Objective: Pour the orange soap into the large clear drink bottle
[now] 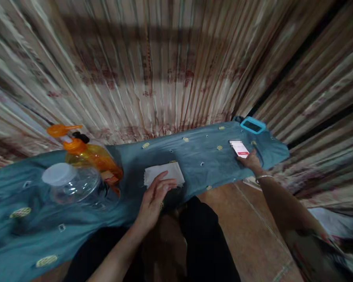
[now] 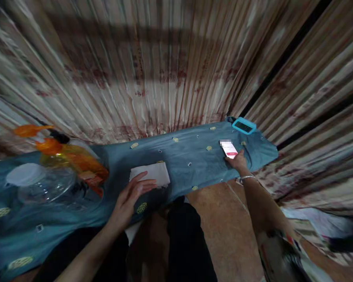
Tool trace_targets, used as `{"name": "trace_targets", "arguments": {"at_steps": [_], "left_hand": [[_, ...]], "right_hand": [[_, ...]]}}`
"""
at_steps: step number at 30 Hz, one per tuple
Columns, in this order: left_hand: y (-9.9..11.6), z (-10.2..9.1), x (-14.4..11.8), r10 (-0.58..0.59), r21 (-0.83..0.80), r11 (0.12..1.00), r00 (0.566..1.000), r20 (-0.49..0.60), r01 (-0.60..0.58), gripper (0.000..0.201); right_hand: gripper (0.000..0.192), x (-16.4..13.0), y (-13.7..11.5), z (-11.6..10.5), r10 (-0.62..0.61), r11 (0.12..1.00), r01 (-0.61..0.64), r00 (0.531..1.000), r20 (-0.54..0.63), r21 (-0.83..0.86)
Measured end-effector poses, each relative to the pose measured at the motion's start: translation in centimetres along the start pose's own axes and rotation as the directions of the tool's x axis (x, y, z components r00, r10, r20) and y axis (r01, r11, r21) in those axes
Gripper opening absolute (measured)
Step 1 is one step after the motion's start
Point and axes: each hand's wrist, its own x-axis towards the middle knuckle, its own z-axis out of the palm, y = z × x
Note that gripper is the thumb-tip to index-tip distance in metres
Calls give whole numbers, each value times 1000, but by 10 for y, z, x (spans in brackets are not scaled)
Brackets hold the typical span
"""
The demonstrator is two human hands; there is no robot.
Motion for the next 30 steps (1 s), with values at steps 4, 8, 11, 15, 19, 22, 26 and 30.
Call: {"name": "trace_targets", "arguments": {"at_steps": [4,8,11,15,19,22,26,30], "left_hand": [[2,-7,-5,-18,5,1000,1000,1,18,73],[6,-14,-7,-47,34,998,999,-21,48,71],[8,-17,-8,-58,38,998,997,-46,59,72],[8,-17,-10,-66,18,998,997,-47,67,71],[5,-16,-11,-56,-11,998,998,-40,55,71],[4,-15,-11,-43,-40,998,999,-19,42,71],[4,-12,-12,-31,-61,998,999,41,33,70],[3,-4,-14,-37,-58,997,996,76,42,70]], "right_hand": [[48,20,6,-3,15,1000,-15,1000,-15,10],[48,35,10,-5,58,998,-57,998,-31,26],[48,39,12,-5,95,995,-93,995,-41,42],[49,30,5,-4,123,990,-116,989,-88,74],[50,3,-8,-3,70,988,-44,982,-173,150],[54,-43,-10,-2,-43,965,87,983,-177,248],[41,-152,10,14,-213,875,181,977,21,449],[39,-257,29,32,-363,745,126,901,240,655]]}}
